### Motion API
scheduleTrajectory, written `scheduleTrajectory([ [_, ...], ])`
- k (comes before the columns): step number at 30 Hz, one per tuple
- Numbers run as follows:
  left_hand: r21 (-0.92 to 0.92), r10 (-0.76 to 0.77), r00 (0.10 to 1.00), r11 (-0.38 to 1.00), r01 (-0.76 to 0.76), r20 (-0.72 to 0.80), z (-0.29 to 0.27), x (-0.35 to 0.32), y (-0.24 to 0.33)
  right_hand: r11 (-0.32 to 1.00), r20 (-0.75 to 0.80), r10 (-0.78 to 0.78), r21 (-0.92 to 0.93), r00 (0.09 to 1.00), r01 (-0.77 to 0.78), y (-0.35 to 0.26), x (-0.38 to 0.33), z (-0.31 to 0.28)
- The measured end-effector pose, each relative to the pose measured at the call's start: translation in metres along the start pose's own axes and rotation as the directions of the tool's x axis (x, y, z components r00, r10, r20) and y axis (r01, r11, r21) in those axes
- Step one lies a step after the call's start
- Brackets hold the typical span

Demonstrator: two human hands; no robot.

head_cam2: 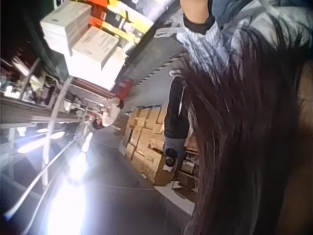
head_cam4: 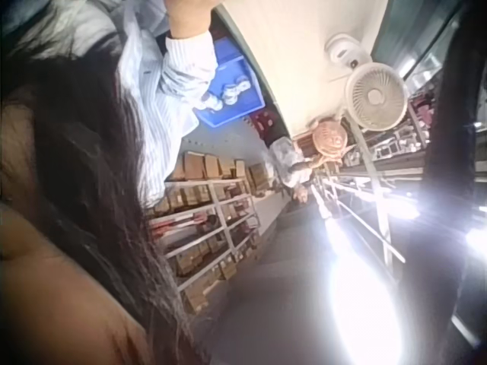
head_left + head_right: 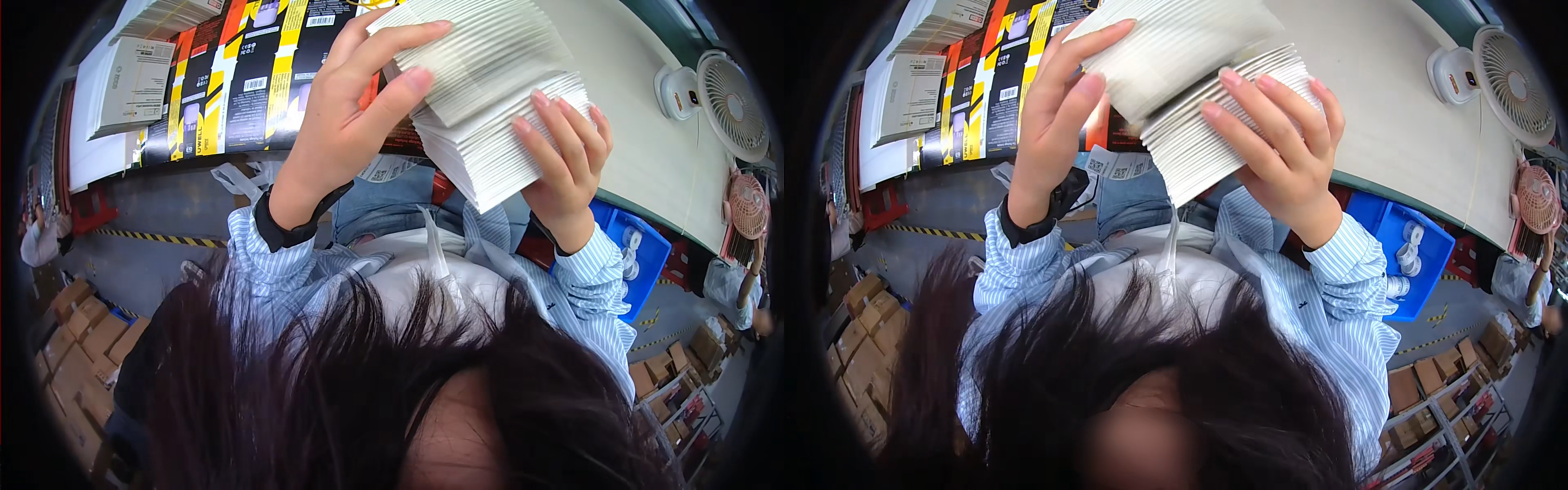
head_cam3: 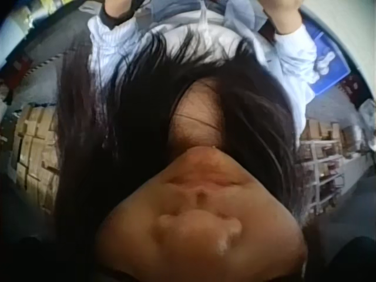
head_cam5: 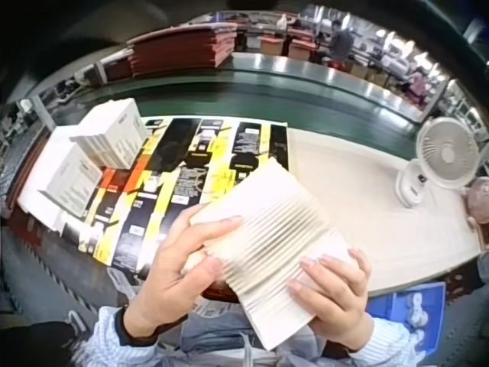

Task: Applying labels to white product boxes at a workstation.

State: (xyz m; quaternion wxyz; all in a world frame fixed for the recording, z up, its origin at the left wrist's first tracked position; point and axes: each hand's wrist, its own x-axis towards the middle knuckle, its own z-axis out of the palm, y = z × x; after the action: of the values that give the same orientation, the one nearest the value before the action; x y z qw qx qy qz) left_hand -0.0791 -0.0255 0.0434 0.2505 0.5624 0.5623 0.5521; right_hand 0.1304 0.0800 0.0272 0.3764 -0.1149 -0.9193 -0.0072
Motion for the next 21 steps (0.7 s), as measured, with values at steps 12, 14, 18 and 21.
scheduleTrajectory([
  [12, 0.005, -0.027, 0.998, 1.000, 0.027, 0.056, -0.0059, -0.0009, -0.0027, 0.998, -0.017, 0.048, 0.042, 0.999, -0.047, -0.0034, 0.0114, 0.0058],
  [14, 0.006, -0.038, 0.998, 0.999, 0.038, 0.053, -0.0059, -0.0008, -0.0028, 0.998, -0.012, 0.050, 0.042, 0.999, -0.049, -0.0035, 0.0112, 0.0053],
  [18, 0.006, -0.004, 0.996, 1.000, 0.004, 0.090, -0.0080, 0.0003, -0.0029, 0.998, -0.008, 0.057, 0.042, 0.998, -0.057, -0.0038, 0.0120, 0.0050],
  [21, 0.072, 0.020, 0.993, 0.997, -0.028, 0.120, -0.0108, 0.0013, -0.0017, 0.998, -0.012, 0.055, 0.041, 0.998, -0.054, -0.0038, 0.0125, 0.0053],
])
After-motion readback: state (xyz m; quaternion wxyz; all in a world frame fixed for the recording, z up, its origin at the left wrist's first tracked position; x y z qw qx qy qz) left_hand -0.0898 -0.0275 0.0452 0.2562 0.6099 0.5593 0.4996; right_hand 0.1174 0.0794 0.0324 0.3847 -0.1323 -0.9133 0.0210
